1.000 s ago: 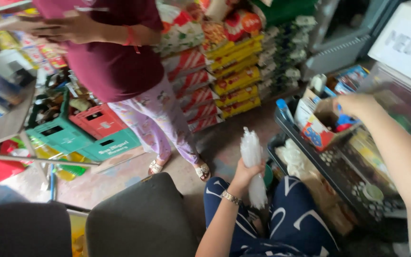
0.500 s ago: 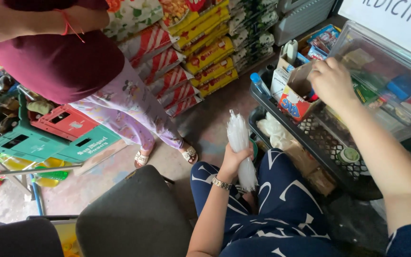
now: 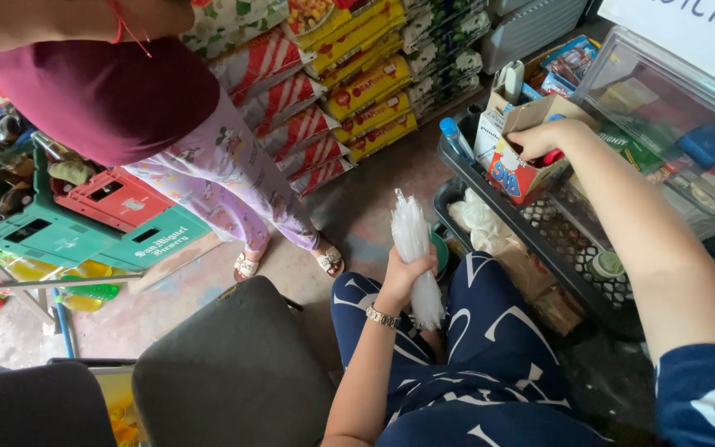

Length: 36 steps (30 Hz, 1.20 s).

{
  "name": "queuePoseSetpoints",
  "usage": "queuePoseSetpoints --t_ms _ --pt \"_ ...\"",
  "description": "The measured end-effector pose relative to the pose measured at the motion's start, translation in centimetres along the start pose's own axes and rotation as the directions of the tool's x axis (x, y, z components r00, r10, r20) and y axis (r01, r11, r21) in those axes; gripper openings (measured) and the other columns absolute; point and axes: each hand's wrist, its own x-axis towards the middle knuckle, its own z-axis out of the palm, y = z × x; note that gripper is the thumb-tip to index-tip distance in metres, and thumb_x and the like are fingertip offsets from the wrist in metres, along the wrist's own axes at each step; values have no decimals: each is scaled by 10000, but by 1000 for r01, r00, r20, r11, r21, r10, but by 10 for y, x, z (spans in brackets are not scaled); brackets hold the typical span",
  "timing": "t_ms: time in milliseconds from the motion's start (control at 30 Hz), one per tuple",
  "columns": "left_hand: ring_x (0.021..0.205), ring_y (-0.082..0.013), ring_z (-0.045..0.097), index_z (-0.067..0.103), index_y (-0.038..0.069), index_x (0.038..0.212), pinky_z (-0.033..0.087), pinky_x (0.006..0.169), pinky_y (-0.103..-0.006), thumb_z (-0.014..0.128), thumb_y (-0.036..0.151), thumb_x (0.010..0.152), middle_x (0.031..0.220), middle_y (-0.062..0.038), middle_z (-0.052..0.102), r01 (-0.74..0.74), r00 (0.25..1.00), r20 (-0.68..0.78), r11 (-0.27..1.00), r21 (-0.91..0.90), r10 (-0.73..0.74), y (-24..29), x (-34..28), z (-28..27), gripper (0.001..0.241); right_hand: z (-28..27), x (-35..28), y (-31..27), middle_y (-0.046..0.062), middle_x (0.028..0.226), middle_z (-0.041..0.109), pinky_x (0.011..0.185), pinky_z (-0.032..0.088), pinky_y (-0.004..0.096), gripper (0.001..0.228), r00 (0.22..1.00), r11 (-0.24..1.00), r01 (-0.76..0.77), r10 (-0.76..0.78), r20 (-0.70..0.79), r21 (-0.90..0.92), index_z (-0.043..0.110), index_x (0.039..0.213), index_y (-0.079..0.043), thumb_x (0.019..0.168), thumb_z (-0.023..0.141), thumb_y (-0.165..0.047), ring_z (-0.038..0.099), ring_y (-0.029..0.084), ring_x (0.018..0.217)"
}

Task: Organizing straws and other small items on a storage cart in a small grocery store while interacting with a customer.

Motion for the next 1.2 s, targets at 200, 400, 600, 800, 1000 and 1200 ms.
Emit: queuePoseSetpoints --t_ms 200,400,600,800,1000,1200 --pt "587 -256 666 611 8 949 524 675 -405 767 -55 795 697 -140 642 -39 999 18 999 -9 39 -22 2 -6 228 0 -35 -17 323 1491 544 1120 459 557 801 1000 997 -15 13 -28 -81 324 1628 -186 908 669 -241 531 473 1369" --pt "578 -217 664 659 20 887 507 690 -341 784 -2 759 621 -119 644 10 1000 -29 998 60 -8 -1 -12 8 181 10 -55 -28 305 1401 634 1070 515 538 845 992 992 -19 4 -126 -122 314 1638 -287 885 691 -216 607 451 1301" --pt "568 -215 673 692 27 862 514 668 -313 794 21 736 576 -119 640 45 998 -51 993 113 -39 13 -19 13 162 10 -50 -25 237 1111 776 980 554 505 731 984 989 -29 3 -177 -146 450 1568 -255 873 679 -262 737 378 1069" --pt "574 -228 680 679 18 869 521 683 -328 788 -3 742 583 -119 634 6 999 -51 994 109 -1 11 -20 11 168 20 8 15 172 932 839 785 633 418 660 994 996 -45 38 -99 -80 567 1483 -201 844 703 -291 825 263 777" --pt "596 -227 686 667 31 899 520 709 -345 791 -9 748 604 -109 647 7 999 -53 994 110 -2 7 -21 4 199 15 -18 -10 156 801 841 779 640 403 645 996 987 -60 49 -78 -150 554 1493 -170 861 681 -214 832 277 772" --pt "595 -230 675 649 33 933 519 696 -356 791 -11 760 644 -114 654 1 999 -48 998 68 2 9 -21 2 228 15 -16 -10 144 778 839 733 654 361 437 986 987 -60 36 -165 -146 664 1369 -182 936 616 -214 825 227 649"
